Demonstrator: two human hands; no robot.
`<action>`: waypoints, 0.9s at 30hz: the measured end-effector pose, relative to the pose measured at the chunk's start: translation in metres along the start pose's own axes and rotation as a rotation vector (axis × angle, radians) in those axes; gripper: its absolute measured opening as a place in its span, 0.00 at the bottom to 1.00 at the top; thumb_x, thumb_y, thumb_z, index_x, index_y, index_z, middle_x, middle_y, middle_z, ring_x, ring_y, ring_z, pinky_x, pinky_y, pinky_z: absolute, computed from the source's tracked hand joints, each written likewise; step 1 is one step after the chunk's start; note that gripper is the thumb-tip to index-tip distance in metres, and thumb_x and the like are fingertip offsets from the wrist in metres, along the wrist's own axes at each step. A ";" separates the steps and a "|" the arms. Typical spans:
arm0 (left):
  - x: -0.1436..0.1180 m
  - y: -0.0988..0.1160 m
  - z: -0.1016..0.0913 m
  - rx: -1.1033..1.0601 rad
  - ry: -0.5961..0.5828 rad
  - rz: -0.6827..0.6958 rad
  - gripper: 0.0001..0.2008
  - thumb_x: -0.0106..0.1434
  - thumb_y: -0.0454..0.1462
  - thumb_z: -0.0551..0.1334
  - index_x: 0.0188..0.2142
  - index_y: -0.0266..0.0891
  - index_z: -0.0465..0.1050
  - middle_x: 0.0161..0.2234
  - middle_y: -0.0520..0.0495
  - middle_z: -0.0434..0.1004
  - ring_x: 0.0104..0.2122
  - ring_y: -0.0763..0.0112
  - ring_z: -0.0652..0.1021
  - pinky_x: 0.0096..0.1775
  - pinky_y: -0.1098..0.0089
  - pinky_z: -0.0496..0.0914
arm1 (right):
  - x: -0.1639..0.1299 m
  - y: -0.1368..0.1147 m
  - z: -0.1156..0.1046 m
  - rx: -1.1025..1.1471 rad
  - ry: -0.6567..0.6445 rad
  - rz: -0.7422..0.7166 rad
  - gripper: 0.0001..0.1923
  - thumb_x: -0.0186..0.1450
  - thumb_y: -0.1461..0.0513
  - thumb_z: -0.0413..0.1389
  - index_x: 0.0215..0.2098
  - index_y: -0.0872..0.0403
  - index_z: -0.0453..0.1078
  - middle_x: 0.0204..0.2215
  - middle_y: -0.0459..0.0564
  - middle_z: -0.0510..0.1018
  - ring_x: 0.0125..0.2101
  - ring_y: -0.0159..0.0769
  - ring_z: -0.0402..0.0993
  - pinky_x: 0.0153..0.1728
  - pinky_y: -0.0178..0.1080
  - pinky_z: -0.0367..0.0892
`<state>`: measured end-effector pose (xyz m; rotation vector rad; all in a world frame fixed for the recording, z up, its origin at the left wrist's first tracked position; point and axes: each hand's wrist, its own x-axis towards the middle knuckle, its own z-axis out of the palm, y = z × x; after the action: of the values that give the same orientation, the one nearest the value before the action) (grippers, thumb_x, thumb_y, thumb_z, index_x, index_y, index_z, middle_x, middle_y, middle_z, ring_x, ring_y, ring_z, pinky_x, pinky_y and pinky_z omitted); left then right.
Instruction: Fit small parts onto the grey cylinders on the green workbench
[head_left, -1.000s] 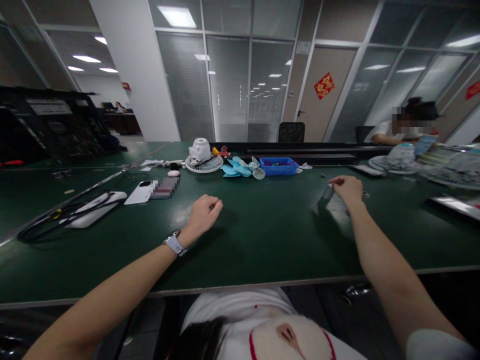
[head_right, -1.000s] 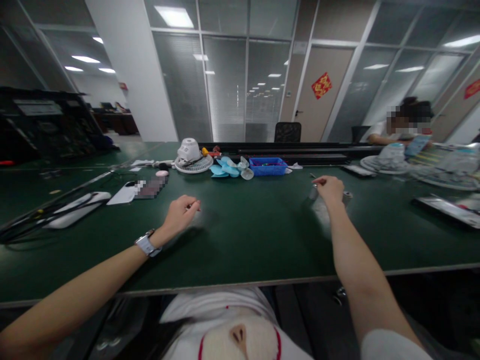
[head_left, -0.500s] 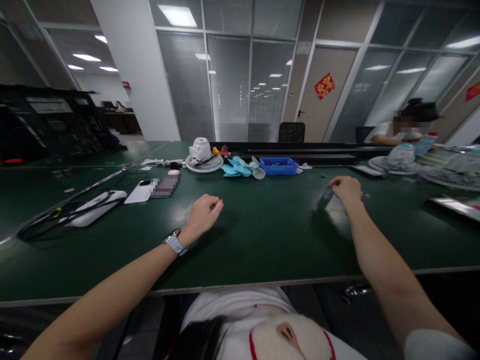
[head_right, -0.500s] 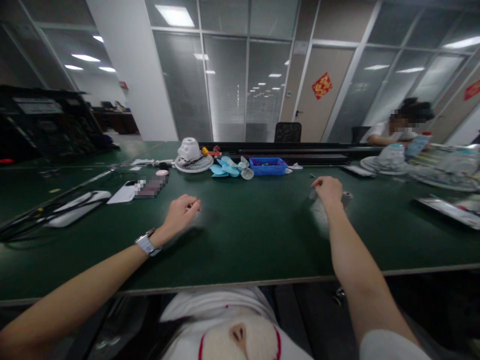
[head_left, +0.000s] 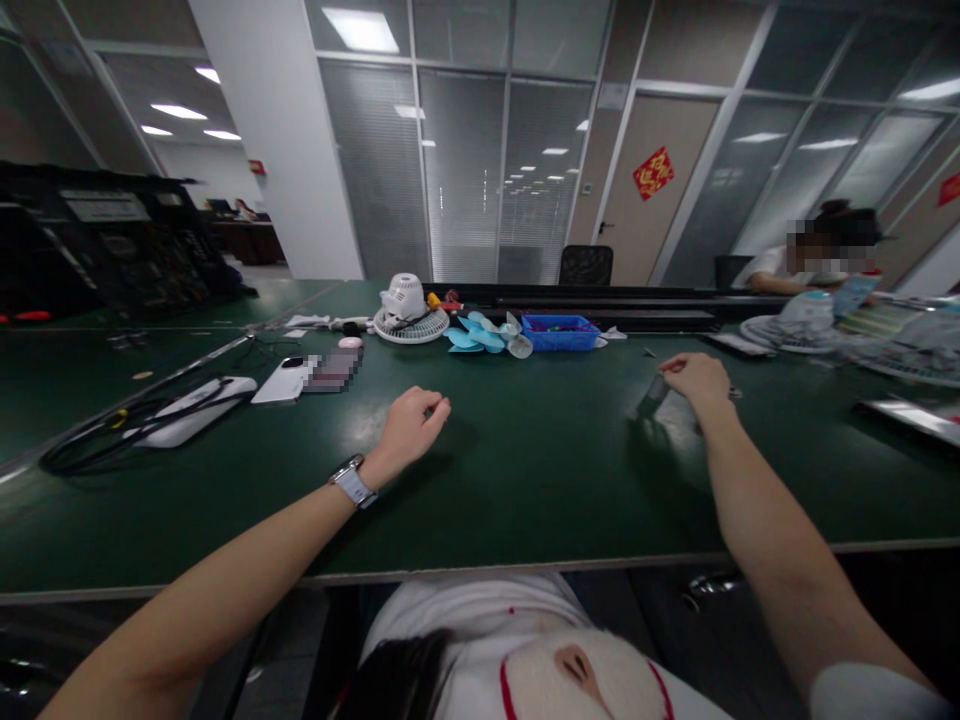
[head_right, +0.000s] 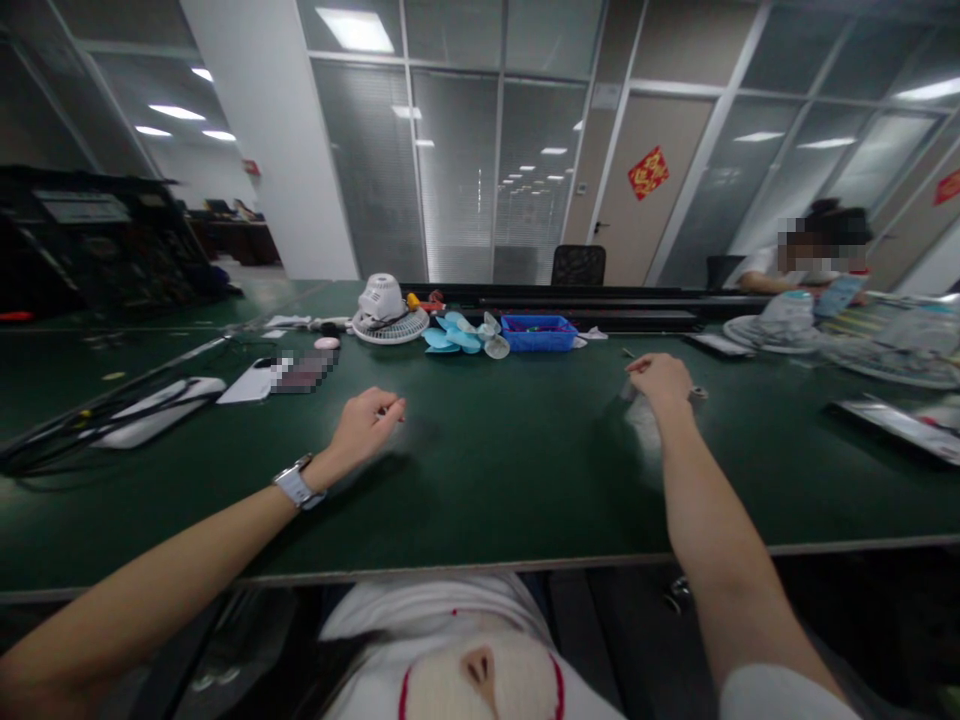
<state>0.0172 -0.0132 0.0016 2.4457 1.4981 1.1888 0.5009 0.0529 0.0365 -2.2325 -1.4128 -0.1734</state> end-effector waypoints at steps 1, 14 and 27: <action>0.000 0.000 0.000 0.003 -0.004 0.002 0.18 0.66 0.42 0.52 0.21 0.42 0.67 0.23 0.49 0.71 0.31 0.65 0.72 0.35 0.65 0.63 | 0.000 -0.002 -0.001 -0.012 -0.015 0.011 0.13 0.58 0.66 0.58 0.38 0.51 0.81 0.39 0.55 0.81 0.31 0.37 0.69 0.33 0.38 0.59; -0.001 0.002 0.000 -0.003 -0.028 -0.002 0.19 0.67 0.43 0.51 0.22 0.41 0.68 0.24 0.49 0.71 0.32 0.66 0.72 0.34 0.66 0.62 | -0.009 -0.018 0.017 -0.151 0.021 -0.010 0.14 0.61 0.67 0.56 0.41 0.53 0.80 0.40 0.60 0.80 0.40 0.44 0.76 0.38 0.39 0.65; -0.001 0.002 -0.001 -0.004 -0.031 0.008 0.19 0.67 0.43 0.52 0.22 0.40 0.68 0.24 0.49 0.71 0.31 0.66 0.71 0.33 0.66 0.61 | -0.007 -0.015 0.028 -0.254 0.068 -0.125 0.18 0.62 0.71 0.51 0.44 0.54 0.79 0.43 0.59 0.78 0.44 0.45 0.75 0.42 0.40 0.66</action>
<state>0.0183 -0.0153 0.0024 2.4584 1.4773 1.1486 0.4805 0.0650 0.0142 -2.3113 -1.5687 -0.4917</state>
